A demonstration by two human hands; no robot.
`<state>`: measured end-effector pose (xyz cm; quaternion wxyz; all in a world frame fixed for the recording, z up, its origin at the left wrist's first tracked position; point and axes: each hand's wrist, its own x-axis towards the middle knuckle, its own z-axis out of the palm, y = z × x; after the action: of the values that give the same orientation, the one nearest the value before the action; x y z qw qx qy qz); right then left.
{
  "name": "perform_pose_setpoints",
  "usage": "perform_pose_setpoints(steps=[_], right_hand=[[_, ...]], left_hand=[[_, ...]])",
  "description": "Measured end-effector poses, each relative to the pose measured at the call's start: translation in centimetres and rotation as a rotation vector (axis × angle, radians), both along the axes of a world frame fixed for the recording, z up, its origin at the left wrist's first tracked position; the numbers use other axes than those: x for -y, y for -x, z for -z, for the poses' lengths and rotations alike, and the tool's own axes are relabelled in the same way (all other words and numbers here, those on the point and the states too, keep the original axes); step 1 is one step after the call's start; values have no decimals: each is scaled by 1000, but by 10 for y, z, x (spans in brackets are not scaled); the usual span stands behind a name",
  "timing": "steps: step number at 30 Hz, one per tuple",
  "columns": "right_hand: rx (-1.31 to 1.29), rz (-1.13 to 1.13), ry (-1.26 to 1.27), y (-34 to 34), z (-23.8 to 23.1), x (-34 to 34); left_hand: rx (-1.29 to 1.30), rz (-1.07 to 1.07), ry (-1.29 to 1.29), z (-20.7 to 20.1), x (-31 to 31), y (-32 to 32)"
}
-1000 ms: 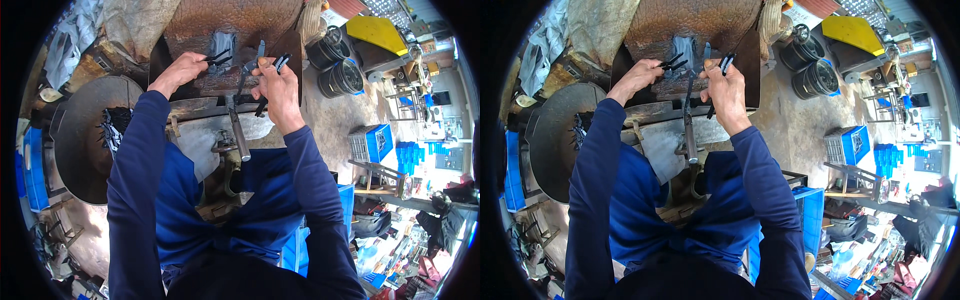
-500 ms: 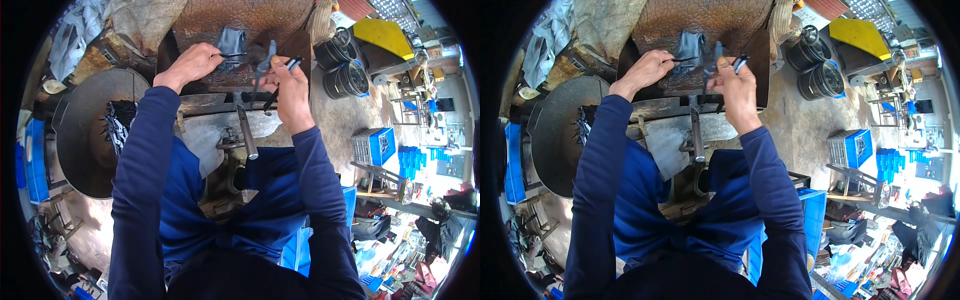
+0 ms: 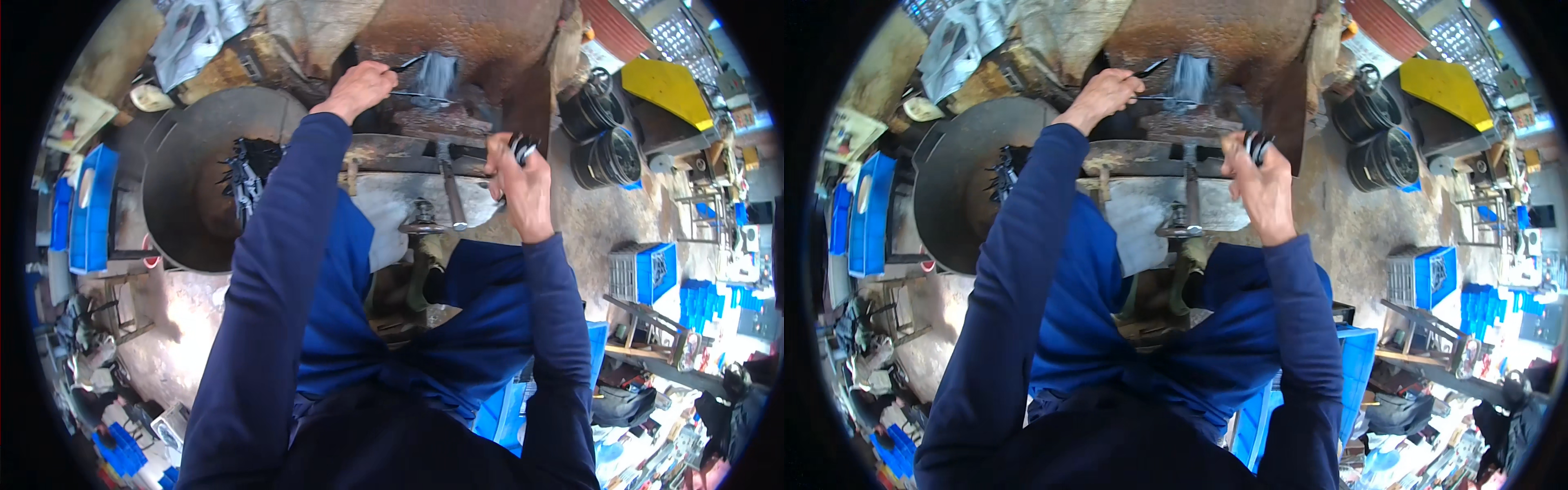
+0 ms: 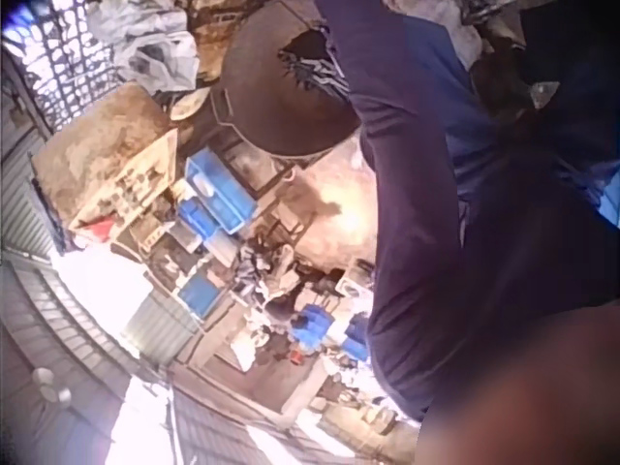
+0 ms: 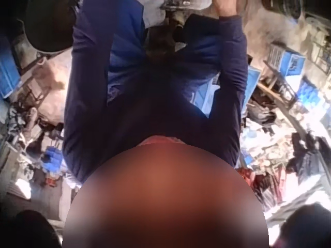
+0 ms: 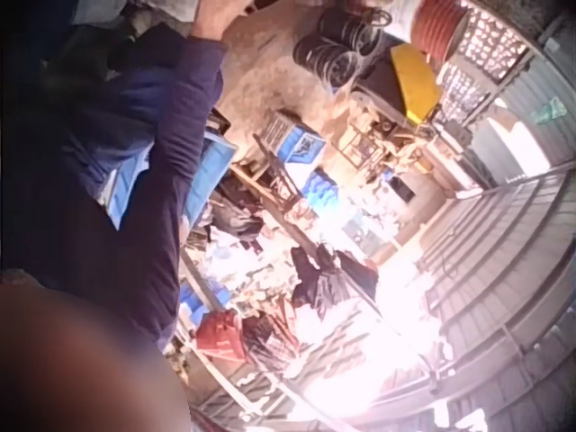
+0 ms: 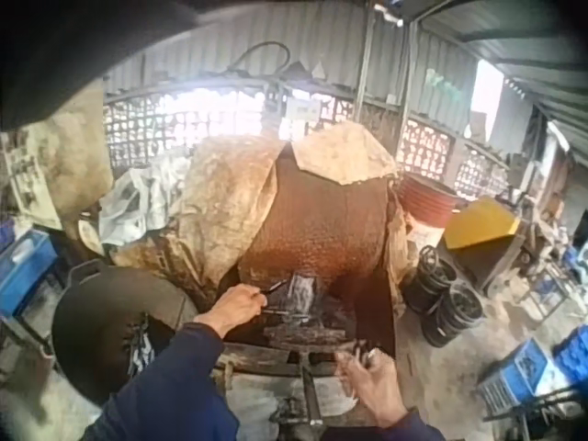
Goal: Heating metal strips in a flame and shaping or sharpening them using hand tools on a small anvil block.
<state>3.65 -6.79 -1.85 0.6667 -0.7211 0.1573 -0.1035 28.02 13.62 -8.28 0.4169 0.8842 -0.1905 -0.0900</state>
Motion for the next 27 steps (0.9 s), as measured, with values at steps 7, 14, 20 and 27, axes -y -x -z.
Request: perform_pose_setpoints(steps=[7, 14, 20, 27], right_hand=[[195, -543, 767, 36, 14, -16], [283, -411, 393, 14, 25, -14], [213, -41, 259, -37, 0, -24], [292, 31, 233, -135, -34, -9]], left_hand=[[-111, -67, -106, -10, 1, 10], [31, -251, 33, -19, 12, 19], [86, -393, 225, -32, 32, 23], [162, -446, 363, -42, 35, 28]])
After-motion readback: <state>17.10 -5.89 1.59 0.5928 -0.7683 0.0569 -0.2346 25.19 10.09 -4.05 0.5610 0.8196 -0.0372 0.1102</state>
